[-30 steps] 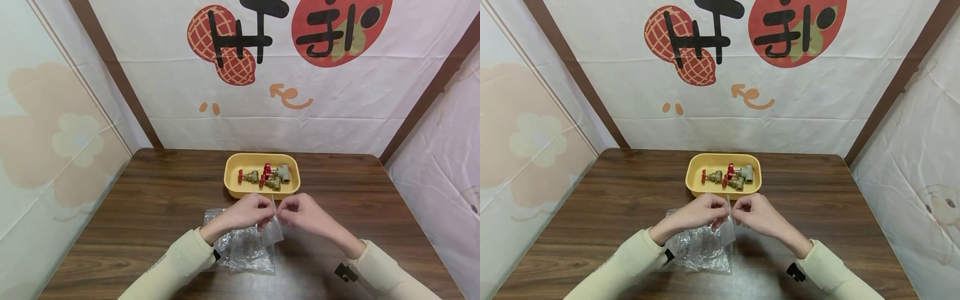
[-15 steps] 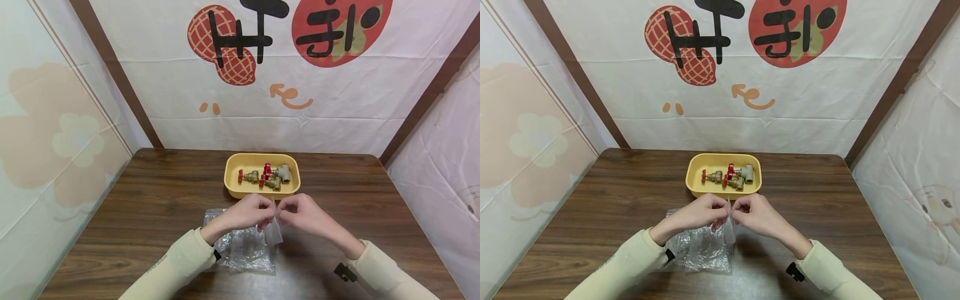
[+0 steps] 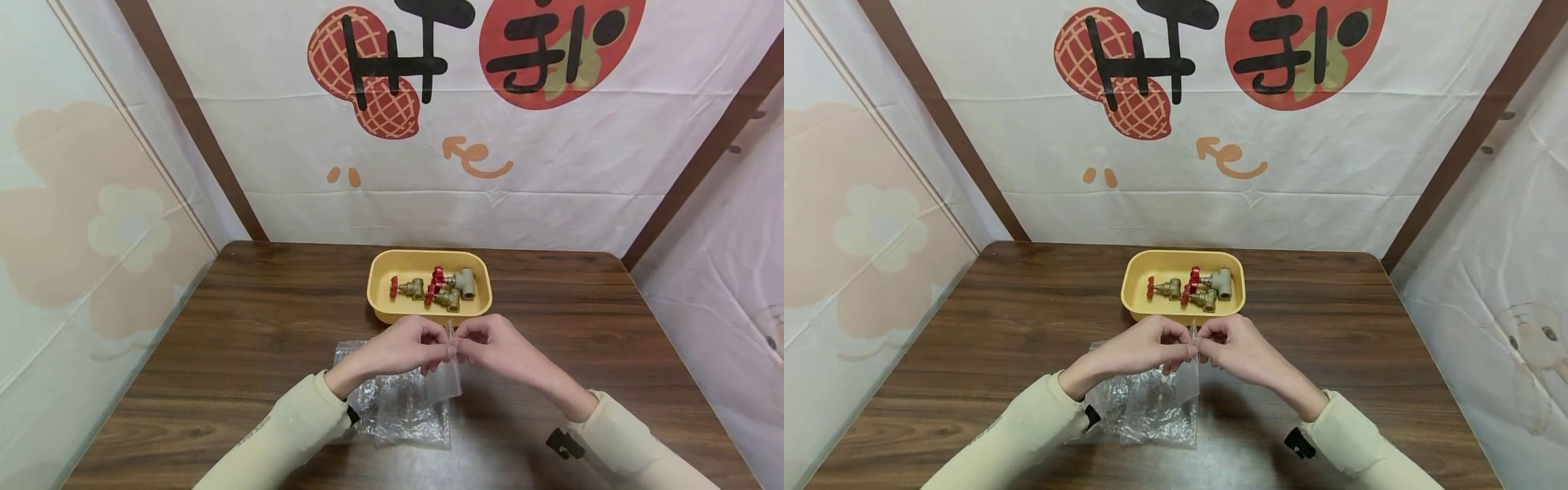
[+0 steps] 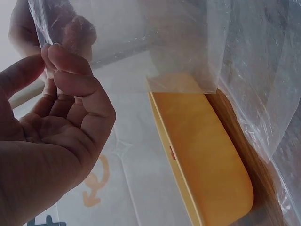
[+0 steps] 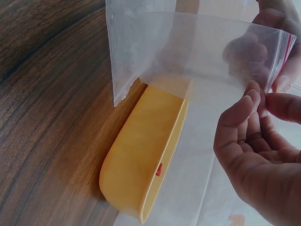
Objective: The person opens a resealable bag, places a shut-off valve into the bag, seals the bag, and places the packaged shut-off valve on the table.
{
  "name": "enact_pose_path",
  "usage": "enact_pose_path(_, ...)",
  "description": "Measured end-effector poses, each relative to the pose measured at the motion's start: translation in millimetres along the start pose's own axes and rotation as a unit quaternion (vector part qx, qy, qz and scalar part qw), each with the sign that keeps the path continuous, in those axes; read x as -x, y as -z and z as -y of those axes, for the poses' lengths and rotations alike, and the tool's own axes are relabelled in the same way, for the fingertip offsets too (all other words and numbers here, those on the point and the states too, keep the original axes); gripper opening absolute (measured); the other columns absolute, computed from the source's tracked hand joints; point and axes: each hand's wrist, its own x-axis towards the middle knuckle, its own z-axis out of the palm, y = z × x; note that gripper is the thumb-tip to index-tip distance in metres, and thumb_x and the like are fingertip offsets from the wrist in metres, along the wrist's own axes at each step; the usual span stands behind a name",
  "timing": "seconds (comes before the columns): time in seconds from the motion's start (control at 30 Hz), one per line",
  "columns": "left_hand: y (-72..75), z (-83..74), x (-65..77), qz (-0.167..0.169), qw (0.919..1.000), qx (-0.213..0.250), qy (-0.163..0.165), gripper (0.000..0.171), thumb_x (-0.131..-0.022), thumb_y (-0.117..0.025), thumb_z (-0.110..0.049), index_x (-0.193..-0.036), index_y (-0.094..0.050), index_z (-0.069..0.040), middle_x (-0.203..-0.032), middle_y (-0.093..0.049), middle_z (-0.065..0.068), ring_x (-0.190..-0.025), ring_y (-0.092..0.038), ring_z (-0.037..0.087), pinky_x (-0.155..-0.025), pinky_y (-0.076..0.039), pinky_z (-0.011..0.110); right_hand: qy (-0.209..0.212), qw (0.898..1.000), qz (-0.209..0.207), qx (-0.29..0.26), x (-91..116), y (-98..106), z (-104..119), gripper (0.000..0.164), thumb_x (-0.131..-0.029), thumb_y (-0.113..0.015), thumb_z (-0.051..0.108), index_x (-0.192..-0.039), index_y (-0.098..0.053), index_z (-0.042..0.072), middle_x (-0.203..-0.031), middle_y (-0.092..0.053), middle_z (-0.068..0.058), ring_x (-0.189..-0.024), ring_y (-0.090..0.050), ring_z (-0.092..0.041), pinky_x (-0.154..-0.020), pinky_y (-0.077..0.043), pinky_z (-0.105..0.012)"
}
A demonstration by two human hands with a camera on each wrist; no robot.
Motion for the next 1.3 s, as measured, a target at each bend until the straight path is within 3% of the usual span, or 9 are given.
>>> enact_pose_path(0.23,-1.8,-0.7,0.4,-0.022,0.9996,-0.006,0.014,0.018,-0.099,-0.065,-0.012,-0.083,-0.07,-0.005,-0.065,-0.061,-0.001,-0.057,-0.057,0.013,-0.054,-0.048,0.023,-0.006,1.0,0.002,-0.005,1,1,0,0.013,-0.1,-0.07,0.014,-0.09,-0.075,0.007,-0.078,-0.07,-0.002,-0.067,-0.062,-0.016,-0.059,-0.054,-0.027)
enact_pose_path(0.47,-2.7,-0.2,0.9,-0.044,0.9985,-0.03,0.016,0.018,-0.094,-0.061,-0.008,-0.077,-0.066,-0.006,-0.058,-0.056,-0.002,-0.054,-0.055,0.019,-0.05,-0.041,0.023,-0.014,1.0,-0.008,0.012,2,1,-6,0.012,-0.098,-0.069,0.012,-0.089,-0.076,0.009,-0.073,-0.068,-0.003,-0.065,-0.06,-0.015,-0.057,-0.05,-0.026)
enact_pose_path(0.63,-1.3,-0.2,2.0,-0.057,0.9972,-0.044,0.023,0.018,-0.093,-0.06,-0.009,-0.075,-0.064,-0.008,-0.056,-0.055,-0.002,-0.05,-0.052,0.012,-0.048,-0.036,0.024,-0.021,1.0,-0.011,0.018,3,3,-9,0.012,-0.097,-0.068,0.01,-0.089,-0.076,0.01,-0.073,-0.067,-0.002,-0.065,-0.06,-0.016,-0.056,-0.05,-0.026)
enact_pose_path(1.0,-0.4,-2.4,1.7,-0.078,0.9931,-0.083,0.028,0.021,-0.093,-0.062,-0.01,-0.072,-0.062,-0.011,-0.056,-0.053,-0.005,-0.049,-0.051,0.008,-0.046,-0.04,0.024,-0.025,0.999,-0.025,0.026,3,8,-11,0.013,-0.094,-0.066,0.007,-0.086,-0.076,0.01,-0.065,-0.061,0.002,-0.061,-0.056,-0.014,-0.054,-0.047,-0.026)
enact_pose_path(1.17,-1.8,-2.2,2.8,-0.078,0.9923,-0.095,-0.013,0.017,-0.094,-0.066,-0.01,-0.078,-0.064,-0.013,-0.063,-0.056,-0.008,-0.055,-0.05,0.006,-0.052,-0.042,0.023,-0.021,0.999,-0.027,0.026,1,7,-9,0.014,-0.093,-0.064,0.006,-0.085,-0.076,0.009,-0.064,-0.06,0.002,-0.06,-0.057,-0.013,-0.054,-0.047,-0.026)
enact_pose_path(1.3,-3.7,-1.4,5.5,-0.078,0.9871,-0.112,-0.084,0.009,-0.095,-0.073,-0.008,-0.094,-0.065,-0.013,-0.079,-0.06,-0.008,-0.069,-0.055,0.006,-0.062,-0.049,0.024,-0.021,0.999,-0.029,0.025,0,7,-8,0.014,-0.094,-0.065,0.007,-0.086,-0.076,0.008,-0.065,-0.061,0.002,-0.061,-0.058,-0.014,-0.055,-0.048,-0.027)
